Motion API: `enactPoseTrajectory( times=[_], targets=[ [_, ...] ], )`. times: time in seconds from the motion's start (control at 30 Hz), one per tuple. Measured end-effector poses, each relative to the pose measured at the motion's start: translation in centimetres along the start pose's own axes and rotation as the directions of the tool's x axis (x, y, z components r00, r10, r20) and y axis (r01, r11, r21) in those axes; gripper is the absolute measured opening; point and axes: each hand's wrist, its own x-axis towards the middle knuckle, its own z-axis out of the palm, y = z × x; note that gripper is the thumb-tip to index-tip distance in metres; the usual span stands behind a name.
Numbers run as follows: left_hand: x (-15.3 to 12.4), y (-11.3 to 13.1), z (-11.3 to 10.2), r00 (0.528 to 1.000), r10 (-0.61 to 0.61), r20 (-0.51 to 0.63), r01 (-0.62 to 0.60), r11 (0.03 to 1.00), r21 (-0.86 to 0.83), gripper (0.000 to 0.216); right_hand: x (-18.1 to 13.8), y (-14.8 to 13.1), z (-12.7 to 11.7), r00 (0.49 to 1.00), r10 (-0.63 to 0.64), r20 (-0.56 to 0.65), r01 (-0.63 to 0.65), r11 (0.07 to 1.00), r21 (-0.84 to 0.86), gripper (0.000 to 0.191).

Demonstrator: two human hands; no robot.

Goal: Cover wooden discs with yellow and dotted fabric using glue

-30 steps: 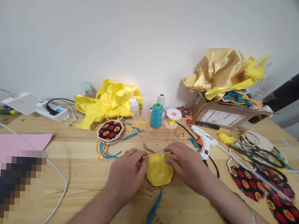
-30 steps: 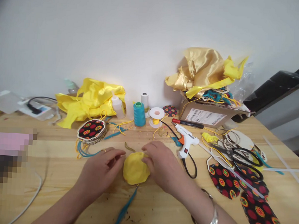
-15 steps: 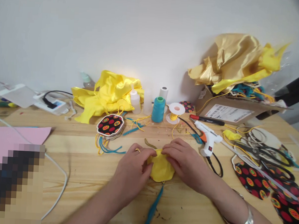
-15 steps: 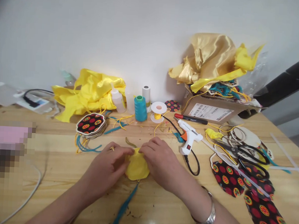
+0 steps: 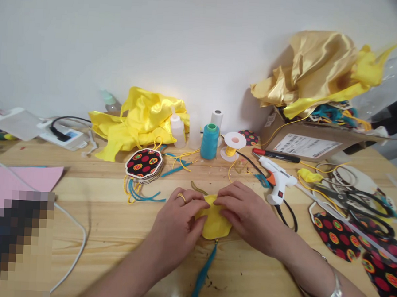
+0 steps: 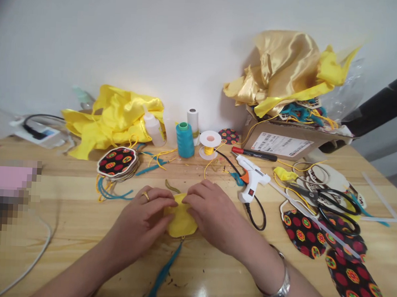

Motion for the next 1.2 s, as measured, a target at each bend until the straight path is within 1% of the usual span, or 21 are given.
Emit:
enactPoseTrajectory(
  times=[0.17, 0.4, 0.43, 0.5, 0.6, 0.67, 0.73, 0.8, 0.9, 0.97, 1.0, 1.07, 1.1, 1.13, 1.17, 1.2],
  targets=[
    [-0.1, 0.1, 0.1, 0.997, -0.005, 0.074, 0.004, 1.000, 0.019, 0.021, 0.1, -0.3, -0.1, 0.995, 0.001, 0.101, 0.005, 0.998, -0.057, 0.017],
    [-0.2, -0.1, 0.2, 0.995, -0.016, 0.100, 0.013, 1.000, 0.024, 0.020, 0.3, -0.2, 0.0, 0.989, 0.021, 0.147, -0.009, 0.996, -0.083, 0.014],
    [-0.2, -0.1, 0.3, 0.995, -0.016, 0.096, 0.013, 1.000, 0.024, 0.019, 0.3, -0.2, 0.0, 0.990, 0.019, 0.137, -0.009, 0.997, -0.075, 0.014],
    [-0.2, 0.0, 0.3, 0.998, -0.019, 0.060, 0.018, 1.000, 0.017, 0.019, 0.3, -0.4, -0.1, 0.997, -0.005, 0.073, 0.007, 1.000, -0.029, 0.014],
    [-0.2, 0.2, 0.2, 0.998, -0.031, -0.048, 0.030, 0.999, -0.030, 0.021, 0.3, -0.8, -0.4, 0.993, -0.046, -0.109, 0.051, 0.998, 0.045, 0.013],
    [-0.2, 0.3, 0.0, 0.994, -0.032, -0.106, 0.024, 0.997, -0.078, 0.020, 0.2, -1.1, -0.6, 0.981, -0.040, -0.187, 0.046, 0.998, 0.030, 0.018],
    [-0.2, 0.4, -0.2, 0.991, -0.044, -0.126, 0.029, 0.993, -0.115, 0.019, 0.0, -1.5, -0.7, 0.980, -0.024, -0.196, 0.016, 0.999, -0.040, 0.021],
    [-0.2, 0.5, -0.4, 0.990, -0.090, -0.112, 0.076, 0.989, -0.125, 0.020, -0.3, -2.1, -0.9, 0.987, -0.025, -0.161, 0.005, 0.992, -0.124, 0.021],
    [-0.3, 0.6, -0.5, 0.984, -0.153, -0.089, 0.146, 0.986, -0.084, 0.025, -0.9, -3.4, -1.6, 0.993, -0.033, -0.111, 0.007, 0.973, -0.230, 0.022],
    [-0.3, 0.7, -0.5, 0.983, -0.147, -0.106, 0.144, 0.989, -0.037, 0.031, -1.3, -4.2, -2.5, 0.991, -0.017, -0.132, -0.015, 0.973, -0.232, 0.024],
    [-0.3, 0.7, -0.5, 0.984, -0.130, -0.126, 0.130, 0.992, -0.012, 0.033, -1.6, -4.4, -3.0, 0.986, -0.012, -0.168, -0.024, 0.977, -0.211, 0.028],
    [-0.4, 0.8, -0.5, 0.983, -0.076, -0.168, 0.082, 0.996, 0.030, 0.039, -2.2, -4.1, -4.4, 0.966, 0.016, -0.257, -0.059, 0.985, -0.162, 0.038],
    [-0.4, 0.8, -0.5, 0.980, -0.042, -0.195, 0.051, 0.998, 0.039, 0.041, -2.6, -3.6, -5.2, 0.955, 0.053, -0.293, -0.104, 0.981, -0.161, 0.043],
    [-0.4, 0.8, -0.4, 0.977, -0.015, -0.213, 0.024, 0.999, 0.038, 0.042, -3.1, -2.7, -6.1, 0.946, 0.128, -0.297, -0.189, 0.964, -0.187, 0.046],
    [-0.5, 0.8, -0.5, 0.974, 0.003, -0.228, 0.003, 1.000, 0.029, 0.042, -3.7, -1.6, -7.0, 0.923, 0.249, -0.292, -0.321, 0.918, -0.232, 0.046],
    [-0.5, 0.8, -0.5, 0.972, 0.012, -0.236, -0.009, 1.000, 0.015, 0.042, -4.4, -0.3, -8.0, 0.868, 0.410, -0.279, -0.486, 0.819, -0.307, 0.043]
  ],
)
